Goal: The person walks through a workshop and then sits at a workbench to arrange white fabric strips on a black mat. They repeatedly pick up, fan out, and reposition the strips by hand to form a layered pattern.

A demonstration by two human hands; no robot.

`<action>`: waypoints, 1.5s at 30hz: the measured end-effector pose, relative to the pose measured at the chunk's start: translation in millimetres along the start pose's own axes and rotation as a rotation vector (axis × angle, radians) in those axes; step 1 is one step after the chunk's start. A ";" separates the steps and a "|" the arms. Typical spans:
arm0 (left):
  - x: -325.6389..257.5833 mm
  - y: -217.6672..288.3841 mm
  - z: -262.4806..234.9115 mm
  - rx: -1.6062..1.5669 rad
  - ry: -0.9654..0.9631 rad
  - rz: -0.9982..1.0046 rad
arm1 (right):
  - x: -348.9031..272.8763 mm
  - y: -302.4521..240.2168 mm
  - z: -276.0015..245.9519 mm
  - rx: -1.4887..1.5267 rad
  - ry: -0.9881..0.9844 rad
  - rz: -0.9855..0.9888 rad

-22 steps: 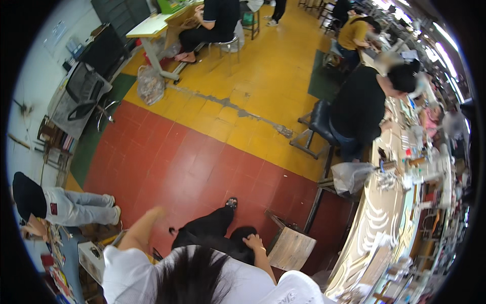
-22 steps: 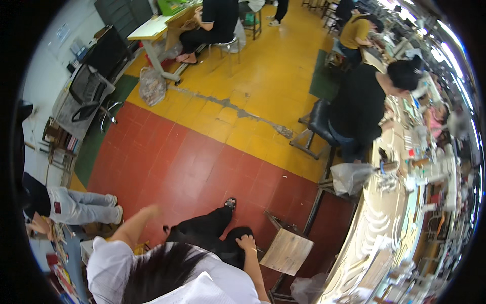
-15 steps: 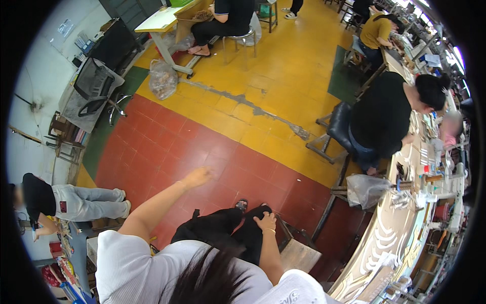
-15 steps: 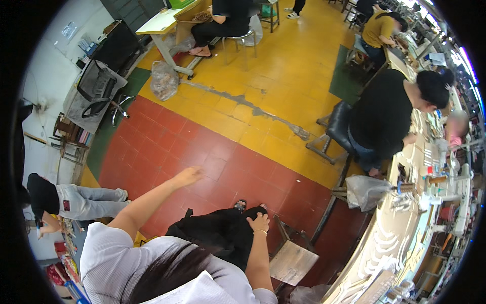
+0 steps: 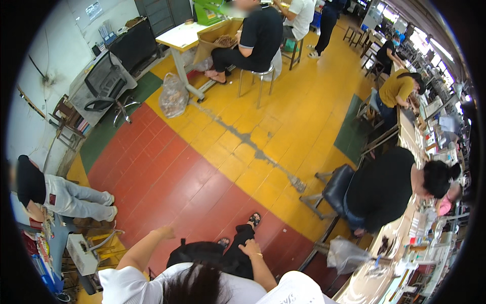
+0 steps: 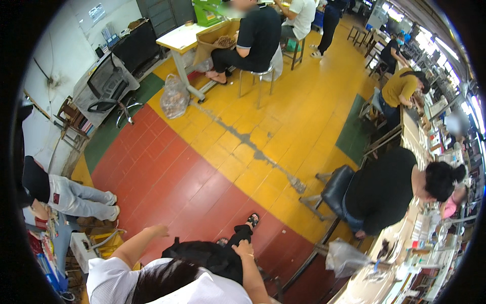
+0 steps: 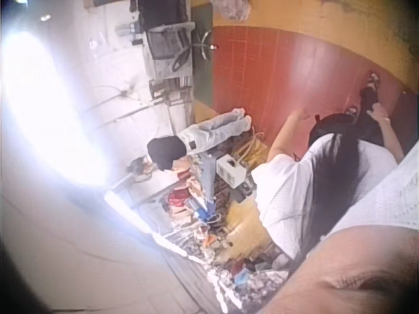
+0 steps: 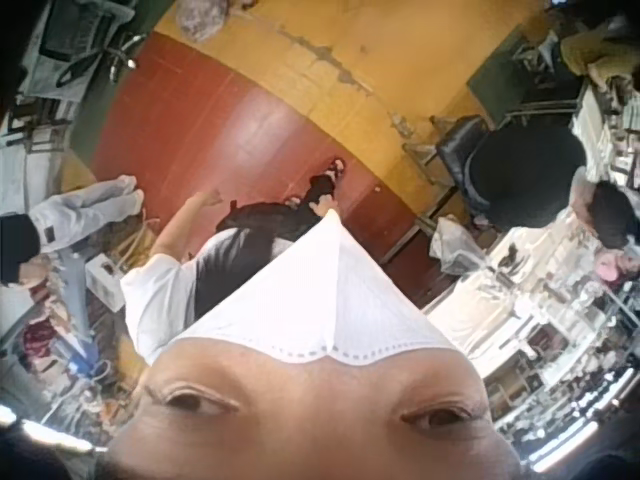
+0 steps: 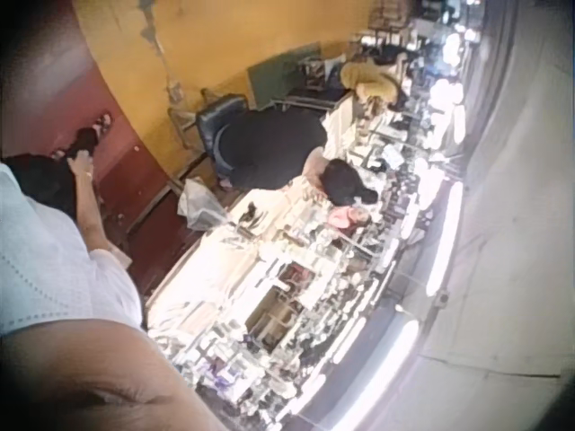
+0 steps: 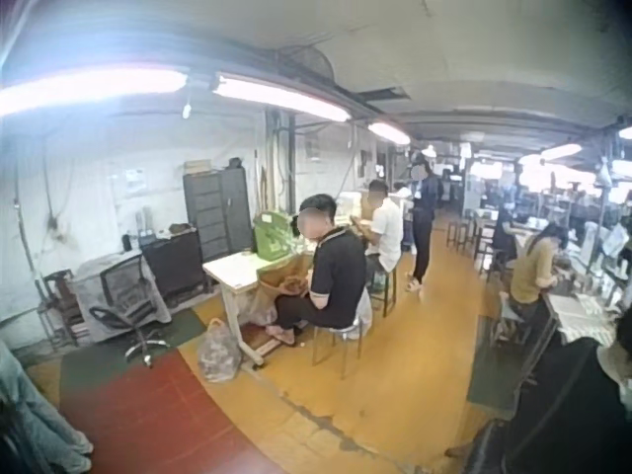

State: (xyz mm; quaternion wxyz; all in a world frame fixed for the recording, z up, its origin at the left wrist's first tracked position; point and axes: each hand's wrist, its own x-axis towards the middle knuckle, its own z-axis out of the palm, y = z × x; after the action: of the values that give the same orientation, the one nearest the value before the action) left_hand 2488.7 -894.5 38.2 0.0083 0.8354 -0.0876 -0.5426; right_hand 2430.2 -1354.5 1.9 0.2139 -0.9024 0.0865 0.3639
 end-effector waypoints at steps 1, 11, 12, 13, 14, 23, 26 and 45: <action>1.6 -1.1 -12.2 0.079 -0.010 0.010 | 23.1 9.2 -1.8 -0.029 -0.034 -0.014; 43.6 171.9 -229.5 -0.540 0.238 -0.087 | 129.0 85.7 -130.5 -0.017 -0.193 0.024; 52.4 186.4 -248.9 -0.741 0.225 -0.077 | 149.6 104.6 -133.3 0.041 -0.278 0.069; 60.9 198.3 -269.1 -0.943 0.210 -0.065 | 170.1 119.4 -134.8 0.099 -0.361 0.113; 64.6 204.7 -276.3 -0.978 0.222 -0.110 | 172.6 119.8 -156.3 0.104 -0.412 0.130; 96.0 143.3 -314.1 -0.604 -0.175 -0.583 | 287.5 154.3 -197.0 0.144 -0.372 0.129; 138.2 162.5 -376.7 -0.581 -0.226 -0.528 | 335.0 173.0 -233.3 0.198 -0.451 0.242; 345.9 302.8 -825.5 -0.344 0.349 0.216 | 485.1 85.0 -537.6 0.154 -0.031 0.284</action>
State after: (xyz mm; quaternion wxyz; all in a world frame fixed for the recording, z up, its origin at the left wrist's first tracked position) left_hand 3333.6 -1313.4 97.4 0.2228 0.8884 -0.0800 -0.3934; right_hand 3086.3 -1672.1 -16.1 0.2301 -0.8564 0.2377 0.3965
